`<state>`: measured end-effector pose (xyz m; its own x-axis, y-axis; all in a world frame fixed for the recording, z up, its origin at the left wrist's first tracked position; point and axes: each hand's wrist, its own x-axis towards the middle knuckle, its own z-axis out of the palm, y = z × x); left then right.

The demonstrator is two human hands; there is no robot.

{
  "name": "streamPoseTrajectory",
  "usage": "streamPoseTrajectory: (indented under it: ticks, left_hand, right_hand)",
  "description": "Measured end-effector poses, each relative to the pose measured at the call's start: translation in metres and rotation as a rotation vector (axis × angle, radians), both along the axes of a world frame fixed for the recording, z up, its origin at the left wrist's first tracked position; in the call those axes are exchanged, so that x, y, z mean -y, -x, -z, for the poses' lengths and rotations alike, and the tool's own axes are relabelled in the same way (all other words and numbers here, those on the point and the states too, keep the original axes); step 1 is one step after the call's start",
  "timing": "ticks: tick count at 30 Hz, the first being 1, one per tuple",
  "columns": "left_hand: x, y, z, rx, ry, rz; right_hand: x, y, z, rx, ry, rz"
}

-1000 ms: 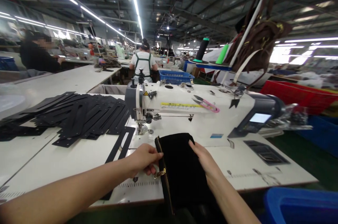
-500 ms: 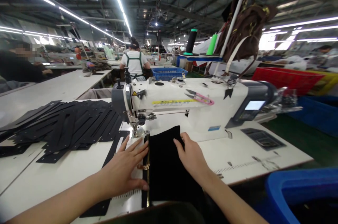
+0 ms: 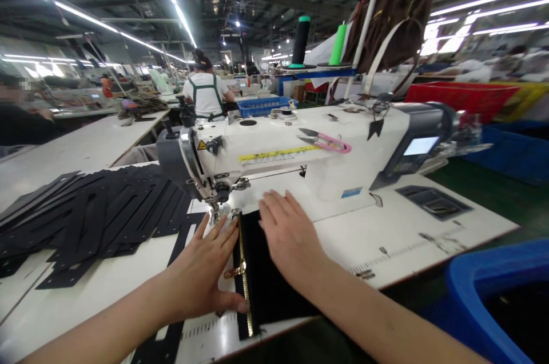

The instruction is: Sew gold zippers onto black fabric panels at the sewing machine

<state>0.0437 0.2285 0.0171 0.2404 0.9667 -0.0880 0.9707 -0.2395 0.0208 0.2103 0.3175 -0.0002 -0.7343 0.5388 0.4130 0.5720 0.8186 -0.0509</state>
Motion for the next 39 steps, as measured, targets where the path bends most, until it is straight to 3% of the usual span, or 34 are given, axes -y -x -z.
streamPoseTrajectory:
  ticks: [2,4,7,11,15,18,20,23,27,31,34,39]
  left_hand:
    - [-0.001,0.003,0.003,0.007,-0.009,0.001]
    - [-0.001,0.005,0.006,0.020,-0.010,-0.007]
    - [-0.003,0.009,0.009,0.057,-0.001,-0.011]
    - [0.006,0.006,0.009,0.141,-0.043,-0.016]
    - [0.039,-0.008,0.001,0.271,-0.056,-0.074]
    - [0.071,-0.010,-0.008,0.327,0.039,-0.007]
    - [0.090,-0.001,-0.011,0.257,0.036,-0.005]
    - [0.115,0.022,-0.002,0.038,-0.090,-0.127]
    - [0.138,0.045,0.021,-0.181,-0.222,0.009]
    - [0.133,0.052,0.033,-0.267,-0.377,0.079]
    - [0.114,0.063,0.038,-0.213,-0.451,0.061]
    - [0.087,0.089,0.041,-0.097,-0.481,0.146]
  right_hand:
    - [0.010,0.008,0.006,0.049,0.077,-0.208]
    - [0.015,0.012,0.016,0.089,0.176,-0.277]
    - [0.016,0.010,0.028,0.104,0.232,-0.279]
    - [0.014,0.008,0.028,0.087,0.241,-0.264]
    - [0.013,0.008,0.025,0.055,0.277,-0.234]
    - [0.012,0.008,0.027,0.044,0.287,-0.246]
    - [0.013,0.008,0.028,0.067,0.247,-0.270]
    - [0.014,0.008,0.026,0.084,0.197,-0.280]
    - [0.015,0.011,0.019,0.003,0.188,-0.269]
    - [0.016,0.013,0.014,0.055,0.251,-0.363]
    - [0.016,0.011,0.014,0.100,0.346,-0.382]
    - [0.014,0.009,0.014,0.123,0.391,-0.348]
